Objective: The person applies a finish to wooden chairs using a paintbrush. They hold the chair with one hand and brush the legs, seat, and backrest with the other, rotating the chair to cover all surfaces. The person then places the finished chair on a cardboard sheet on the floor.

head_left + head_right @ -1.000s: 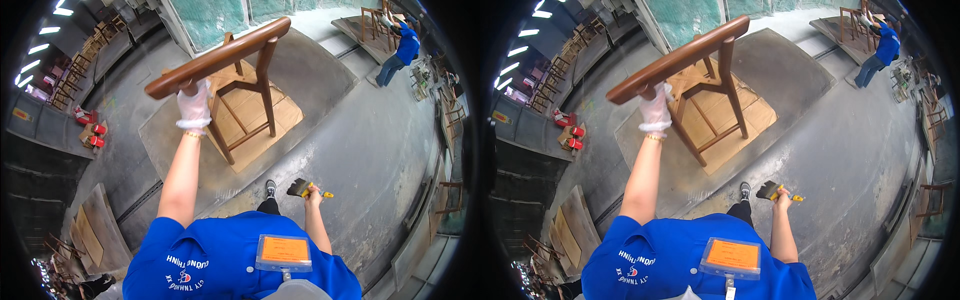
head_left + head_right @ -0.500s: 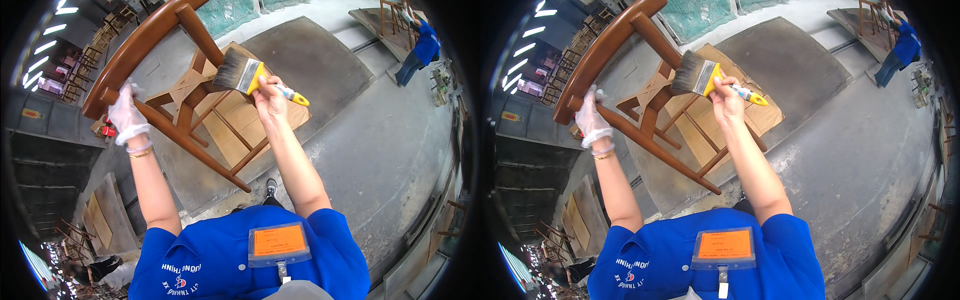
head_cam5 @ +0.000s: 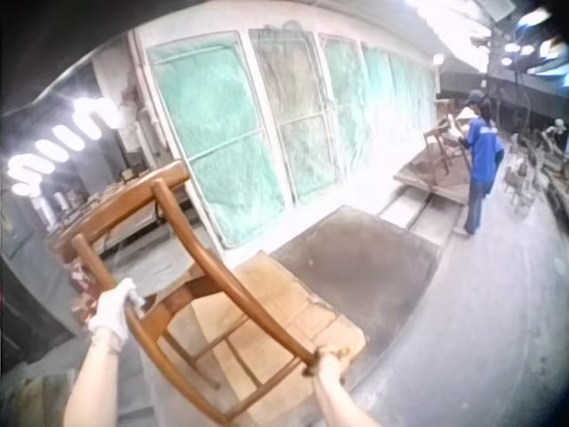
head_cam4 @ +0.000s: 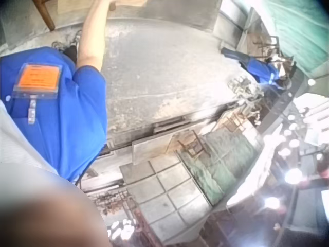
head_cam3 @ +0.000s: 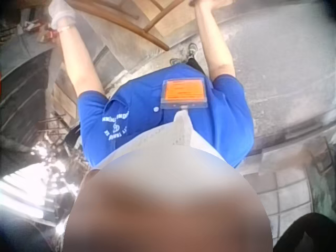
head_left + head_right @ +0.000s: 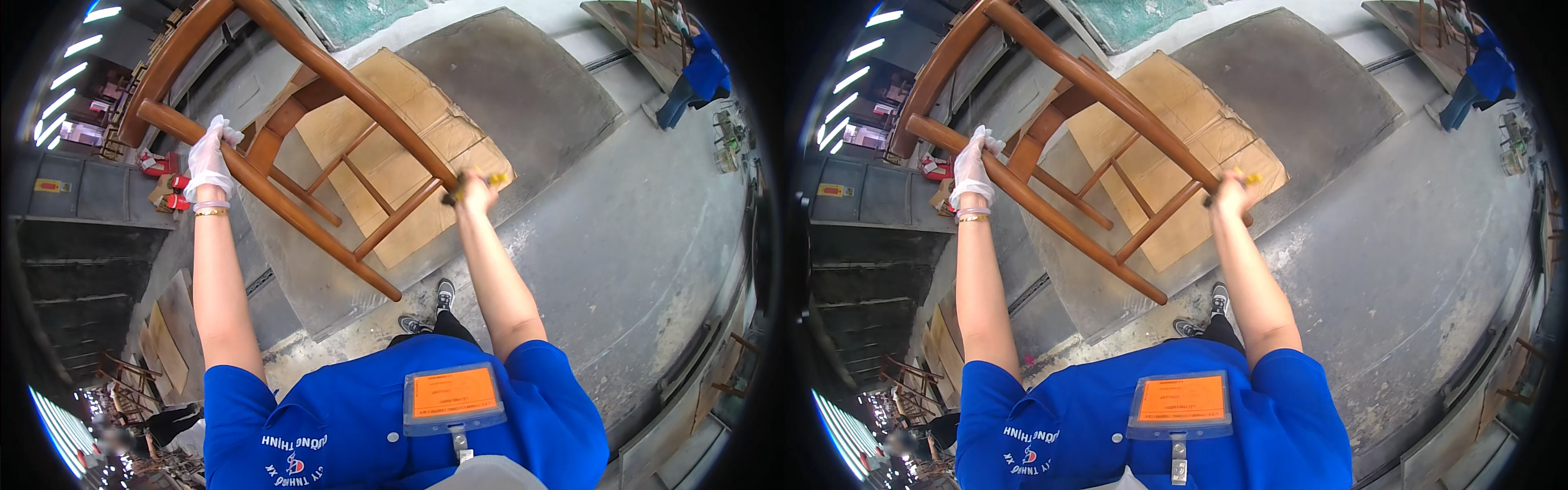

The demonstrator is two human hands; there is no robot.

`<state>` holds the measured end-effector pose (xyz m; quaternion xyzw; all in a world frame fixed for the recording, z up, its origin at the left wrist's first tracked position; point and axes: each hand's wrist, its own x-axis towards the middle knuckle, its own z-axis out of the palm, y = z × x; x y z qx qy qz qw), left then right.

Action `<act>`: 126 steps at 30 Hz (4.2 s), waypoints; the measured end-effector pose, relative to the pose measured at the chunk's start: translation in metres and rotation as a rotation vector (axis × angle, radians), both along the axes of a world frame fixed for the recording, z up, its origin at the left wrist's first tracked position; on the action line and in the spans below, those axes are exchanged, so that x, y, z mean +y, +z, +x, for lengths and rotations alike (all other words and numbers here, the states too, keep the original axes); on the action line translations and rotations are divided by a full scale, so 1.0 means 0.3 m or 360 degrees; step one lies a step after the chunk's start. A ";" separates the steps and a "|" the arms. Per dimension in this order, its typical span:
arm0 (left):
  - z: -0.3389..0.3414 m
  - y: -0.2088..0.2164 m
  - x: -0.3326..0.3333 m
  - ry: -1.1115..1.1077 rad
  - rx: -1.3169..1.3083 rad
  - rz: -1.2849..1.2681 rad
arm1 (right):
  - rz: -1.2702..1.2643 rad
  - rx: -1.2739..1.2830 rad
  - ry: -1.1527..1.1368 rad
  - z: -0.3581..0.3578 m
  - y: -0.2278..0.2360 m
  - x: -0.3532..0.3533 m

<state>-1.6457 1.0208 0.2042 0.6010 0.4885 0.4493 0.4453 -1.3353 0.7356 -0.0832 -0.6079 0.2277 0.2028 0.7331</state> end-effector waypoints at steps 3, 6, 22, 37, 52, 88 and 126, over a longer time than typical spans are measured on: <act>-0.001 -0.082 0.048 -0.0075 -0.0256 -0.0183 | 0.0827 -0.0311 0.0275 -0.006 0.013 0.054; -0.004 -0.133 0.095 -0.0048 -0.0235 -0.0161 | 0.1097 -0.0132 0.0266 0.003 -0.101 -0.117; 0.032 -0.152 0.211 0.0042 0.0120 -0.0029 | -0.0180 -0.1931 0.1251 -0.346 0.121 -0.065; 0.031 -0.123 0.172 -0.0305 0.0311 -0.0048 | -0.0005 -0.1881 0.1544 -0.516 0.058 -0.131; 0.017 0.288 0.025 -0.0698 -0.0637 -0.0474 | 0.0779 -0.3614 0.1501 -0.517 0.907 0.635; 0.131 -0.111 -0.015 -0.0538 -0.0058 -0.0277 | -0.0630 -0.2523 0.2826 -0.736 -0.237 -0.508; 0.276 -0.069 -0.083 0.0180 -0.0110 -0.0010 | 0.1501 -0.1533 0.1645 -0.135 0.497 0.570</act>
